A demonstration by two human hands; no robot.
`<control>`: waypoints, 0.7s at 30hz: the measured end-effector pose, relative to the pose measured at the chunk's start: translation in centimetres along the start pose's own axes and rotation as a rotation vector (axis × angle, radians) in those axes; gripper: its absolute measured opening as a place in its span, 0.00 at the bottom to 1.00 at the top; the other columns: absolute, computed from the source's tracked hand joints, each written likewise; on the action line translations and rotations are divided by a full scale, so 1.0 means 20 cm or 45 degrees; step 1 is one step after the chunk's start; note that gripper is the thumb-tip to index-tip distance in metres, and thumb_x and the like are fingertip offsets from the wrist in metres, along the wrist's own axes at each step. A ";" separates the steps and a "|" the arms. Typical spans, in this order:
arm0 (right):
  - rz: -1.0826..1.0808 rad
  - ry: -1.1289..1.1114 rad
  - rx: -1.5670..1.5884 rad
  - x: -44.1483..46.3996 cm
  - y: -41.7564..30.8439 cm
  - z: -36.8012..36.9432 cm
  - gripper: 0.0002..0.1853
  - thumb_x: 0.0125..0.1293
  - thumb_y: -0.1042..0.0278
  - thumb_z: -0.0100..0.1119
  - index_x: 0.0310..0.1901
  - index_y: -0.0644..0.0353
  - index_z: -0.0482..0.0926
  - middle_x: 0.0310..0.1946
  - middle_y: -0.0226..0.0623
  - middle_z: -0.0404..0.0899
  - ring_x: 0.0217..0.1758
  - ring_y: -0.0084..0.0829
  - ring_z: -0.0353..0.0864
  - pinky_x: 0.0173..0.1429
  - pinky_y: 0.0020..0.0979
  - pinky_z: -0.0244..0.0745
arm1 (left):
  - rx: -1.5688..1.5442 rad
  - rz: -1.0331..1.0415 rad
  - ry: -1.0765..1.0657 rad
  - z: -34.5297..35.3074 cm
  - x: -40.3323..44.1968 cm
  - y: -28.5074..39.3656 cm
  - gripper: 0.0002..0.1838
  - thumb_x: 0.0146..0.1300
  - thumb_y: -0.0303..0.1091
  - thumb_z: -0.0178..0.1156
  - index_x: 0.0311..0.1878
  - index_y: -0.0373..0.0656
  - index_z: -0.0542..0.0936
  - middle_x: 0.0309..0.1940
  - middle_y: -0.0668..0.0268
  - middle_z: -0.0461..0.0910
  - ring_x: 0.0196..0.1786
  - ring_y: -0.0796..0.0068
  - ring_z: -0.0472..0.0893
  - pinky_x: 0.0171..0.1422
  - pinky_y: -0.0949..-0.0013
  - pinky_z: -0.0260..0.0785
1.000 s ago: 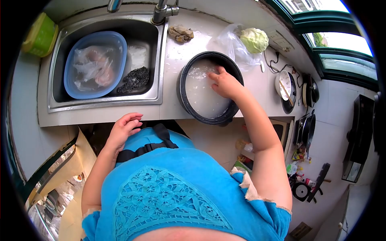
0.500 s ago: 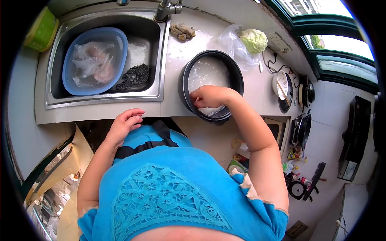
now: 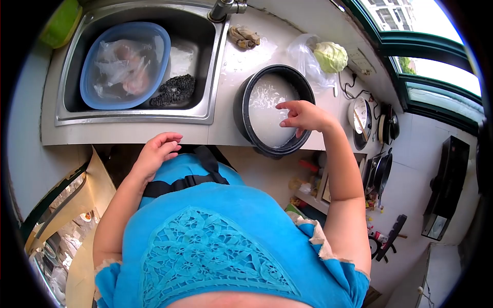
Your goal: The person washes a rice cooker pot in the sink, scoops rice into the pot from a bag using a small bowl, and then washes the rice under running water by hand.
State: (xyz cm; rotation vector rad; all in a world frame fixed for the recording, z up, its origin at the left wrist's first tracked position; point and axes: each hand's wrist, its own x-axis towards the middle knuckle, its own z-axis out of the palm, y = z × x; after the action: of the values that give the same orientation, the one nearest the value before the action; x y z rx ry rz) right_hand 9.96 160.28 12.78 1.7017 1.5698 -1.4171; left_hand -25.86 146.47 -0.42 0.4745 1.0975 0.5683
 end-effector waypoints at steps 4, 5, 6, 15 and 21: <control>0.089 -0.167 0.062 0.05 0.04 0.06 0.36 0.57 0.71 0.61 0.66 0.67 0.57 0.29 0.35 0.75 0.18 0.23 0.76 0.24 0.24 0.75 | 0.012 -0.001 -0.009 0.00 0.01 0.01 0.16 0.66 0.34 0.53 0.56 0.41 0.74 0.51 0.65 0.75 0.52 0.75 0.76 0.56 0.71 0.69; 0.105 -0.170 0.046 0.07 0.04 0.08 0.36 0.58 0.71 0.61 0.66 0.67 0.57 0.30 0.36 0.76 0.18 0.24 0.76 0.24 0.24 0.75 | 0.012 -0.004 -0.006 0.00 0.01 0.00 0.16 0.66 0.34 0.53 0.56 0.41 0.74 0.51 0.65 0.75 0.52 0.75 0.76 0.56 0.71 0.69; 0.121 -0.172 0.030 0.10 0.05 0.10 0.36 0.58 0.71 0.61 0.66 0.67 0.57 0.31 0.37 0.76 0.19 0.24 0.77 0.24 0.24 0.75 | 0.012 -0.007 -0.003 0.00 0.00 0.00 0.16 0.66 0.34 0.53 0.56 0.41 0.74 0.51 0.65 0.75 0.52 0.75 0.76 0.56 0.71 0.69; 0.066 -0.050 0.016 0.08 -0.01 -0.01 0.37 0.56 0.73 0.58 0.67 0.68 0.56 0.29 0.35 0.75 0.21 0.25 0.77 0.26 0.24 0.76 | -0.004 -0.018 0.005 0.00 0.01 0.00 0.16 0.66 0.33 0.53 0.56 0.41 0.74 0.51 0.66 0.75 0.52 0.74 0.76 0.56 0.71 0.69; 0.104 -0.052 0.099 0.16 0.04 0.01 0.36 0.56 0.73 0.58 0.66 0.71 0.56 0.28 0.36 0.74 0.21 0.26 0.77 0.26 0.26 0.77 | 0.023 0.018 -0.025 0.04 0.01 0.05 0.17 0.66 0.33 0.53 0.56 0.41 0.74 0.51 0.66 0.75 0.52 0.74 0.76 0.57 0.71 0.69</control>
State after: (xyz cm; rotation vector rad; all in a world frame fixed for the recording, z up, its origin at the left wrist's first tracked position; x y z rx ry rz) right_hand 10.09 161.43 9.60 1.7494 1.4245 -1.4796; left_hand -25.18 147.18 0.42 0.5032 1.0824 0.5655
